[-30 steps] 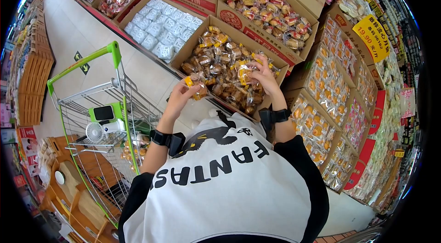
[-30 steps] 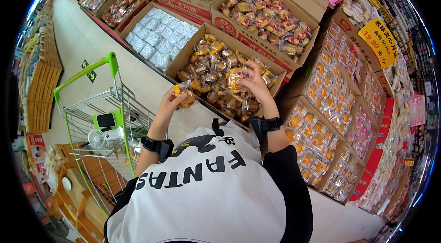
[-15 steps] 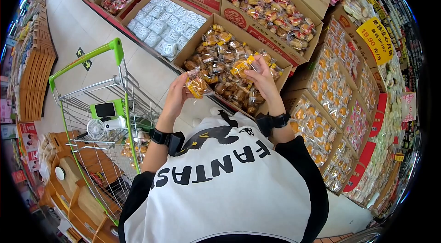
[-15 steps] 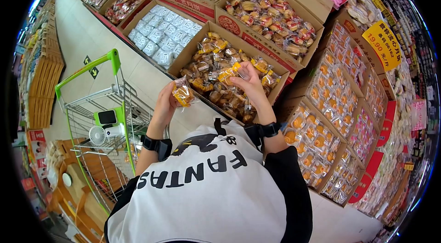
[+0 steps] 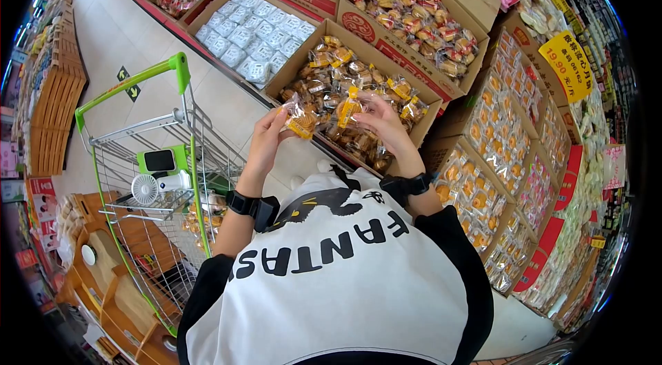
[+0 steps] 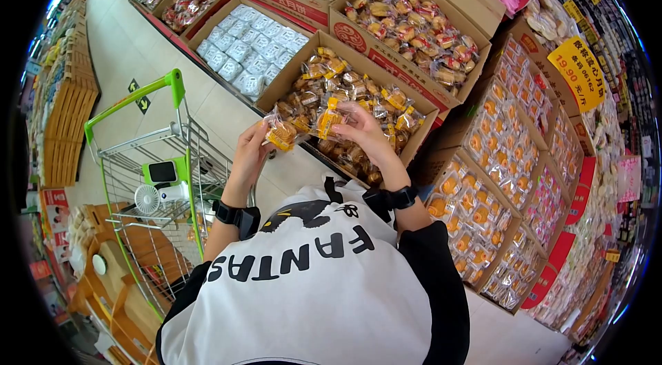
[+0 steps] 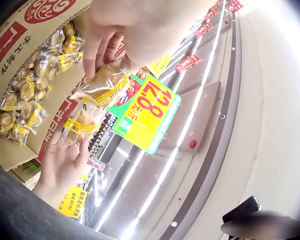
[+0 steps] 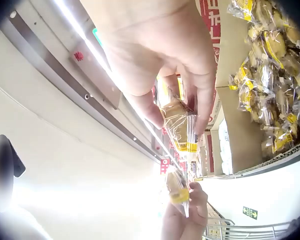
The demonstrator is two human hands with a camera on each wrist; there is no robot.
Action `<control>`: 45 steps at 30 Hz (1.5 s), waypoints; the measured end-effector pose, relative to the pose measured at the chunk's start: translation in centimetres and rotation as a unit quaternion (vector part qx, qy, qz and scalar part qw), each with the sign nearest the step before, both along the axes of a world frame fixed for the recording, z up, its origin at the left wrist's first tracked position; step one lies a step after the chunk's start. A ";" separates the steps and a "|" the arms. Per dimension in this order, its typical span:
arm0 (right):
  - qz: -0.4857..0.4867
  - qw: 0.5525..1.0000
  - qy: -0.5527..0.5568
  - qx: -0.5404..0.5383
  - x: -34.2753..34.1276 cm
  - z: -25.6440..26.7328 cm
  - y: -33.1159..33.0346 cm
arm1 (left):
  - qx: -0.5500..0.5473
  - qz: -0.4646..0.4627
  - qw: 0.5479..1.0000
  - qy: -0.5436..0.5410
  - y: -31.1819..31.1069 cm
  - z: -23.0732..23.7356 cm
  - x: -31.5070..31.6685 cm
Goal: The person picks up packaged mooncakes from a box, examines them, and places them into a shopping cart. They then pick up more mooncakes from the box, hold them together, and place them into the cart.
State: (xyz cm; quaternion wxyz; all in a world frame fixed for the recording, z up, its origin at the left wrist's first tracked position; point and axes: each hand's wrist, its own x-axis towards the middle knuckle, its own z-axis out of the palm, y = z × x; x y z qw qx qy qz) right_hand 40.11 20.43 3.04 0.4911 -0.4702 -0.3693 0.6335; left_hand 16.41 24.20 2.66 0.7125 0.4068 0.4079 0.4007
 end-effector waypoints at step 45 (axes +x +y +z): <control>0.214 0.975 -0.011 0.059 -10.5 6.2 2.0 | 0.081 -0.033 0.996 -0.019 -3.7 2.7 -6.5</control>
